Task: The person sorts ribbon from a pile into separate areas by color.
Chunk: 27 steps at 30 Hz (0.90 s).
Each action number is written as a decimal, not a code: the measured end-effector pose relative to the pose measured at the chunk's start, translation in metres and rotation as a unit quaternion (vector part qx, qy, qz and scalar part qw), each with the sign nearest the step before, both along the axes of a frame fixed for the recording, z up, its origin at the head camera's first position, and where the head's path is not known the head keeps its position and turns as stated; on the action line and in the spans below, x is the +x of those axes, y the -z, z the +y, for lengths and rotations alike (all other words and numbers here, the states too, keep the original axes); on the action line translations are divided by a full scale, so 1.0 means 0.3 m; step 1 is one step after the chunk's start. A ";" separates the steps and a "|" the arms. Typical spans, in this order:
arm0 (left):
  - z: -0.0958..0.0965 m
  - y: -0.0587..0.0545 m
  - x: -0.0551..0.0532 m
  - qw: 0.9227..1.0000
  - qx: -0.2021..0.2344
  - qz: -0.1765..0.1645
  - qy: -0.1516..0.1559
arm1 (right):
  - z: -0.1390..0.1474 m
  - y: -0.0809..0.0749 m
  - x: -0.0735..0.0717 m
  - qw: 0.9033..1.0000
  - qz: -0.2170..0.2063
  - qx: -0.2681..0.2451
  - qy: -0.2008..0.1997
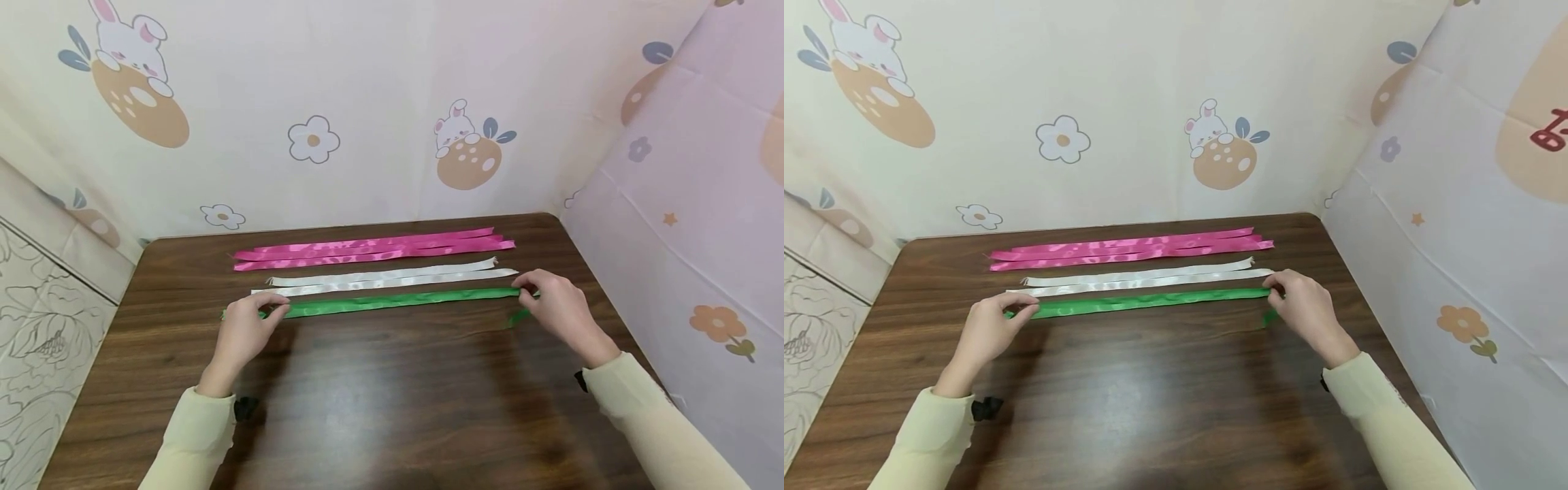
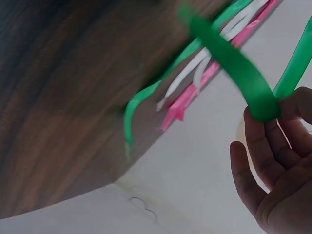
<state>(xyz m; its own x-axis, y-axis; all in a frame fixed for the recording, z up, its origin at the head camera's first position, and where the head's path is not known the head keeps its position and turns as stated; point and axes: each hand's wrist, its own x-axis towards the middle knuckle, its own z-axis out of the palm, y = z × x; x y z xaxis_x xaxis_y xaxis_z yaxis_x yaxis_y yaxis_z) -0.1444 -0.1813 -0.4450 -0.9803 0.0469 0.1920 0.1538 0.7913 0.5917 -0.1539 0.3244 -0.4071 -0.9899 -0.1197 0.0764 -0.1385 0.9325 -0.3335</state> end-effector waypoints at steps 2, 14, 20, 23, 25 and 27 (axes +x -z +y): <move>-0.016 0.006 0.000 1.000 -0.004 -0.009 -0.007 | 0.016 0.010 -0.008 1.000 -0.021 -0.009 0.004; -0.088 0.040 -0.002 0.997 -0.006 -0.078 -0.025 | 0.110 0.082 -0.064 0.995 -0.084 -0.045 0.004; -0.105 0.053 -0.005 0.995 -0.006 -0.096 -0.042 | 0.132 0.105 -0.081 0.994 -0.091 -0.050 0.022; -0.111 0.062 -0.003 0.993 -0.014 -0.103 -0.054 | 0.137 0.124 -0.087 0.994 -0.090 -0.047 0.027; -0.116 0.070 -0.003 0.992 -0.022 -0.108 -0.065 | 0.138 0.143 -0.092 0.994 -0.091 -0.046 0.030; -0.120 0.077 -0.001 0.990 -0.029 -0.113 -0.074 | 0.137 0.165 -0.096 0.994 -0.093 -0.047 0.031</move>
<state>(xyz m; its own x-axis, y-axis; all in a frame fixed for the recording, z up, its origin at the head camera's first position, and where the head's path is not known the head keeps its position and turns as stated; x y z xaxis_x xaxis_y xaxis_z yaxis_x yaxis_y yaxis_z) -0.1445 -0.2173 -0.4681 -0.9948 -0.0967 -0.0310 -0.0977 0.8288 0.5509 -0.1826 0.3656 -0.4566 -0.9933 -0.0583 -0.1003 -0.0089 0.9005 -0.4348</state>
